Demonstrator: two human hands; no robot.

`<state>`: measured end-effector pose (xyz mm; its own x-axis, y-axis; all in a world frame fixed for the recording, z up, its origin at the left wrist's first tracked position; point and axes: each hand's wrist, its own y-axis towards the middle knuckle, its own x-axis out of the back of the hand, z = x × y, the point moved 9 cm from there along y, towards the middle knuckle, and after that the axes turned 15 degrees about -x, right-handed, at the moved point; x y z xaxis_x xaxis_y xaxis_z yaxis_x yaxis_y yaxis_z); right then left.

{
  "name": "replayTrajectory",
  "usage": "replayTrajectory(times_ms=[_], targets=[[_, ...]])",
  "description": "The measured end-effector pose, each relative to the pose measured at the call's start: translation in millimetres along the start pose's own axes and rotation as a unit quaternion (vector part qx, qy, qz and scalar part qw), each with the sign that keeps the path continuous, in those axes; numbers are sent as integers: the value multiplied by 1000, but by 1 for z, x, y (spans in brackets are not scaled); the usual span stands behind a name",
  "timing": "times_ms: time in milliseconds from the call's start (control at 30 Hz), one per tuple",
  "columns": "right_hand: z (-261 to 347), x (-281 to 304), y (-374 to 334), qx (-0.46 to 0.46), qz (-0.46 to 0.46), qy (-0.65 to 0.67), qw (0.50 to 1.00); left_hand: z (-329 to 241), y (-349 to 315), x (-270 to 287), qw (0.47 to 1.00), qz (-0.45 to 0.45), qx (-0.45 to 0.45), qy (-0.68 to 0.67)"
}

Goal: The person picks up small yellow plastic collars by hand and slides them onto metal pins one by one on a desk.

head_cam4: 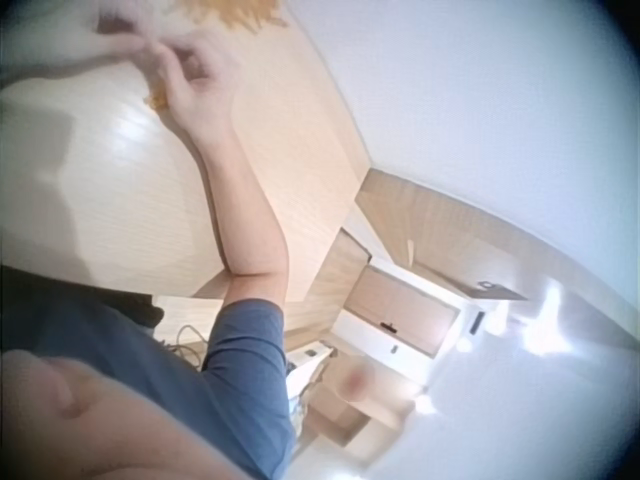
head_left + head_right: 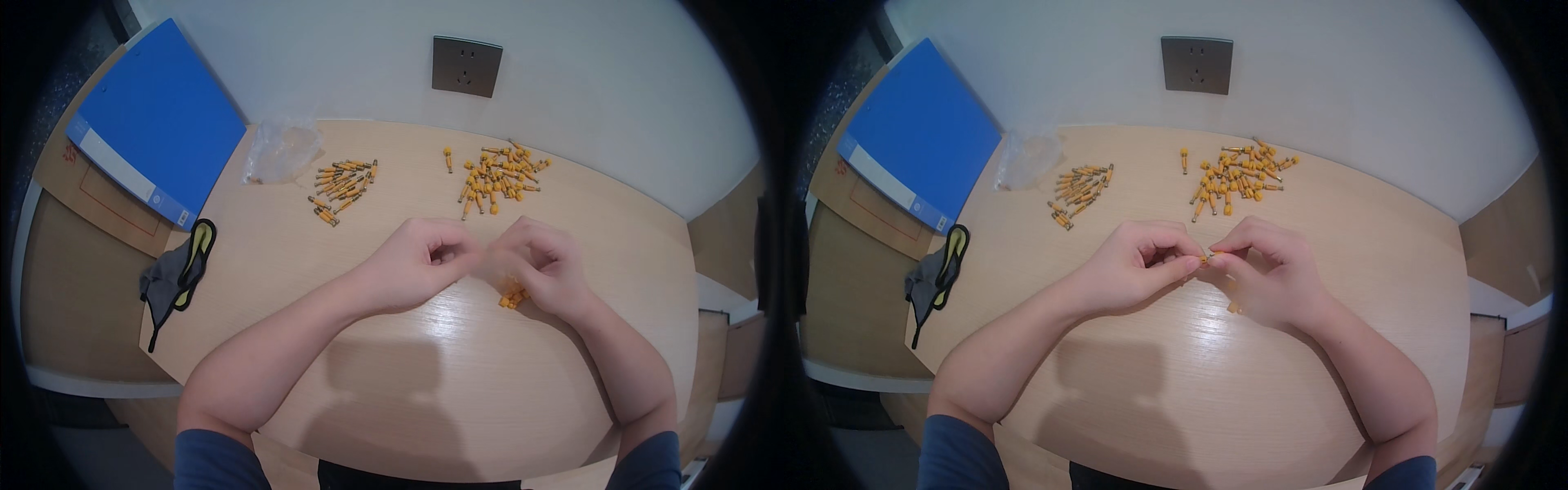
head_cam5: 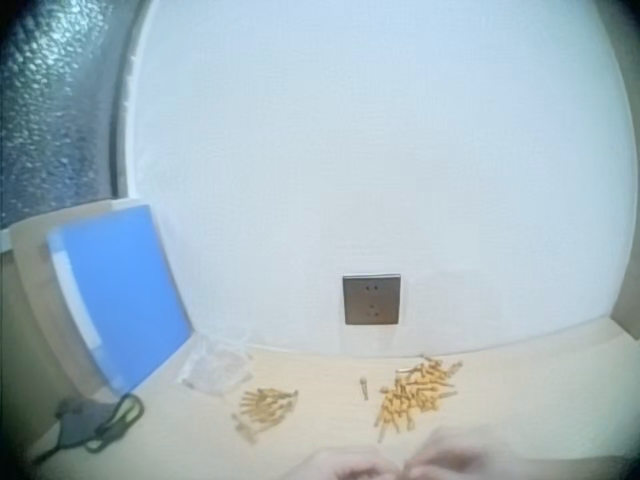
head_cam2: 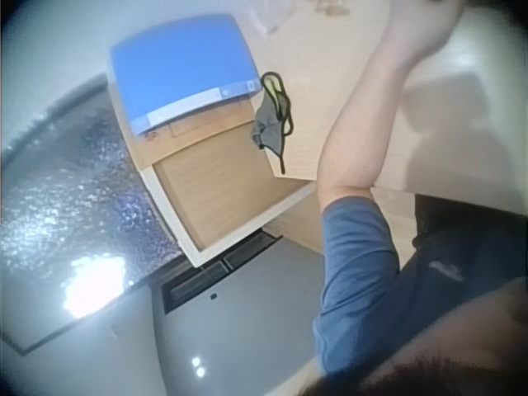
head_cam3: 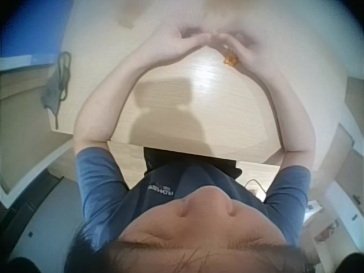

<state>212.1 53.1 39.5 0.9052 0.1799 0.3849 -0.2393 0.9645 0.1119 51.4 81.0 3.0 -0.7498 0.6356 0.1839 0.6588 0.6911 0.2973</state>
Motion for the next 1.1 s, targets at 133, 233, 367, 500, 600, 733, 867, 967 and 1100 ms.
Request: replayTrajectory(times_ms=[133,233,367,500,600,733,867,967,1100], targets=[[-3,1,2,-27,11,61,998,2,1,1,999,-15,26,-32],[-1,2,3,-10,8,73,997,2,1,1,998,-17,33,-49],[2,3,3,-2,4,85,996,-2,2,0,997,-23,24,-74],[2,5,2,-9,-24,107,994,2,1,0,995,-22,33,-86],[-7,9,1,-23,-10,19,1000,-7,2,-1,1000,-1,11,-16],[-7,10,-5,31,0,-16,999,-1,2,1,998,-35,35,-34],[1,5,3,-10,-37,82,996,0,1,7,998,-62,14,-20],[-19,10,7,-76,-29,96,992,-6,2,8,998,-63,5,16],[-14,14,6,-42,-66,143,987,-5,2,8,998,-63,6,15]])
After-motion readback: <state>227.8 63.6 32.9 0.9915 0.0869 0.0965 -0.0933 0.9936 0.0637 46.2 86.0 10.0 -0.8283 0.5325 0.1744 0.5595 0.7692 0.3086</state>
